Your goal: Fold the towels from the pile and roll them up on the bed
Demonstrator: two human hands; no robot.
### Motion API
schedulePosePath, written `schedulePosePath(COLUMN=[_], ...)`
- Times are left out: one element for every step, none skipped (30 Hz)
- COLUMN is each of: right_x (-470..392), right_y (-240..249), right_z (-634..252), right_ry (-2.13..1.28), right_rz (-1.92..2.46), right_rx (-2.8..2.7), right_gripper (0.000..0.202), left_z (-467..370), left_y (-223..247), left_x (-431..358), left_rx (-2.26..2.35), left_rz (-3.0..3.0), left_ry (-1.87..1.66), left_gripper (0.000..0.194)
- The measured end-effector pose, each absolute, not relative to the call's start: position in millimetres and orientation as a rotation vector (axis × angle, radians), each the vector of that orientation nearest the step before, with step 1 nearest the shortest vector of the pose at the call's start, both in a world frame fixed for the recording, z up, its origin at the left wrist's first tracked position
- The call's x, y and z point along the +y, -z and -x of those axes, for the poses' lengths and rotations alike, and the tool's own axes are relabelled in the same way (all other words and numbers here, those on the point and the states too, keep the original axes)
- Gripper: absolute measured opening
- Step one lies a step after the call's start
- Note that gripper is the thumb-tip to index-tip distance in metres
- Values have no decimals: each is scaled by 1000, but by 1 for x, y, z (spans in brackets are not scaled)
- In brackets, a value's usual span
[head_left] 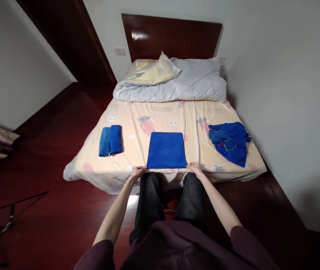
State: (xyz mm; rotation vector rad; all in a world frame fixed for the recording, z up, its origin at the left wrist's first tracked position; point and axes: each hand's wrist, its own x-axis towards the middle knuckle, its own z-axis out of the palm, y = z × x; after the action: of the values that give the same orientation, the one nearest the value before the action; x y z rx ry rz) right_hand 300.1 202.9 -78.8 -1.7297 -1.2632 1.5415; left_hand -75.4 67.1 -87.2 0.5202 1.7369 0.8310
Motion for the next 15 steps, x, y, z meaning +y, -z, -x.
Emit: schedulePosePath(right_x=[204,204,204,204,203,202,201,200,200,200,201,203,205,208,212], right_y=[79,78,78,78,78,77,77,77,77,77,77,76,76,75,75], right_z=[-297,-295,-293,-292,-292,-293,-295,-297,-300,-302,-303,-304,-304,-302,-300], right_ry=[-1546,-1549,-1551,-1556,-1563,-1573,-1585,-1599,-1612,-1624,-1635,-1643,-1647,-1647,-1644], right_rz=[1728,1730,1735,1744,1755,1767,1778,1786,1792,1796,1796,1794,1790,1785,1778], right_rx=[-1255,-1249,-1245,-1243,-1243,-1244,-1246,-1247,-1246,-1244,-1242,-1239,-1238,-1240,-1244], right_gripper=[49,48,48,48,48,49,50,51,52,52,53,53,53,54,54], left_z=[74,73,72,72,72,74,76,78,80,82,84,85,85,85,84], left_y=[88,89,89,89,90,90,89,89,88,88,88,87,87,87,88], left_x=[68,68,68,67,66,64,61,59,57,55,55,55,57,60,63], left_rx=[1745,1751,1754,1754,1749,1741,1730,1716,1700,1683,1665,1648,1632,1618,1606], left_rz=[-523,-525,-525,-525,-525,-524,-523,-521,-519,-517,-514,-511,-508,-506,-503], left_ry=[-846,-860,-870,-872,-869,-860,-846,-831,-816,-803,-794,-791,-793,-799,-806], left_gripper=[48,49,50,50,51,51,51,51,51,51,52,52,53,53,53])
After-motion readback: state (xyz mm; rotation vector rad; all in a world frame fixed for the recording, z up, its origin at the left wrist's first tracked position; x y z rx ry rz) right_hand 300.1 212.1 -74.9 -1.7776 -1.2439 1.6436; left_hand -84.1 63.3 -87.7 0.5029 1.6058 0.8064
